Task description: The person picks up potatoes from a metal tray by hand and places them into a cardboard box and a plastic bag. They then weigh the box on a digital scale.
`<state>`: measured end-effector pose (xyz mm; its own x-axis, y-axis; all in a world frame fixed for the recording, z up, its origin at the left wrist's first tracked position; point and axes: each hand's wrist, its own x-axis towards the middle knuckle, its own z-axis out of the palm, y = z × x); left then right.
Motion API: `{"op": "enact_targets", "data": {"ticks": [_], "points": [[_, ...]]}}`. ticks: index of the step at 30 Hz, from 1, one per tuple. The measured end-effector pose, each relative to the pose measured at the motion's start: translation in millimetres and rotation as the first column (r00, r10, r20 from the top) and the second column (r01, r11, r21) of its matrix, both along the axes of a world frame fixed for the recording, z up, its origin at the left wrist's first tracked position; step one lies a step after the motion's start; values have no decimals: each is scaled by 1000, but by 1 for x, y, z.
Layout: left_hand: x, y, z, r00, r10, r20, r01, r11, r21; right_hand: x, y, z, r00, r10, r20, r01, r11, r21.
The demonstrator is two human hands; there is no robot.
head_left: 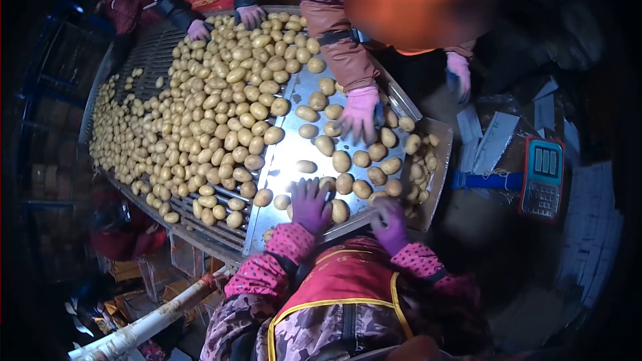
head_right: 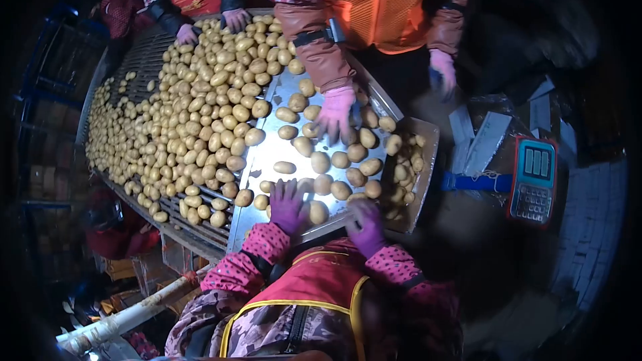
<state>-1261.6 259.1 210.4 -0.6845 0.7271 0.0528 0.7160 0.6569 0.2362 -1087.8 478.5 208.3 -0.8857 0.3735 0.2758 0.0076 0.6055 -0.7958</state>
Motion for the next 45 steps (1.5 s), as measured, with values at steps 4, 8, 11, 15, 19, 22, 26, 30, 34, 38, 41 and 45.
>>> {"op": "enact_targets", "data": {"ticks": [4, 8, 11, 15, 19, 22, 26, 30, 34, 38, 41, 45], "points": [[29, -44, 20, 997, -66, 46, 65, 998, 26, -33, 20, 21, 937, -198, 287, 80, 923, 375], [48, -80, 26, 977, 193, 92, -195, 981, 7, -42, 4, 28, 950, 122, 286, -206, 937, 284], [69, -107, 14, 943, 324, 76, -323, 946, -24, -44, 17, 21, 968, 192, 163, -178, 979, -99], [79, -124, 5, 891, 440, 110, -442, 897, -12, -83, 70, -7, 1000, 21, 18, -23, 995, 102], [79, -125, -3, 883, 459, 99, -462, 887, 13, -115, 70, 3, 948, 47, 314, -118, 971, 210], [76, -125, 7, 875, 458, 156, -472, 880, 64, -129, 56, 9, 913, 84, 399, -204, 942, 268], [83, -132, 10, 867, 454, 204, -490, 853, 182, -155, 44, -24, 955, 181, 236, -256, 904, 342], [102, -151, 11, 822, 556, 123, -569, 807, 156, -173, 12, 23, 939, 153, 308, -270, 881, 388], [108, -168, 10, 782, 603, 158, -624, 754, 207, -163, -21, 14, 933, 207, 293, -302, 895, 328], [93, -158, 23, 810, 559, 178, -583, 733, 351, -222, -26, 27, 933, 287, 217, -342, 895, 285], [86, -139, 35, 665, 534, 523, -740, 569, 359, -278, -41, 28, 916, 374, 143, -386, 728, 566], [59, -138, 33, 57, -207, 977, -992, 96, 78, -289, -64, -2, 792, 529, 305, -588, 795, 149]]}}
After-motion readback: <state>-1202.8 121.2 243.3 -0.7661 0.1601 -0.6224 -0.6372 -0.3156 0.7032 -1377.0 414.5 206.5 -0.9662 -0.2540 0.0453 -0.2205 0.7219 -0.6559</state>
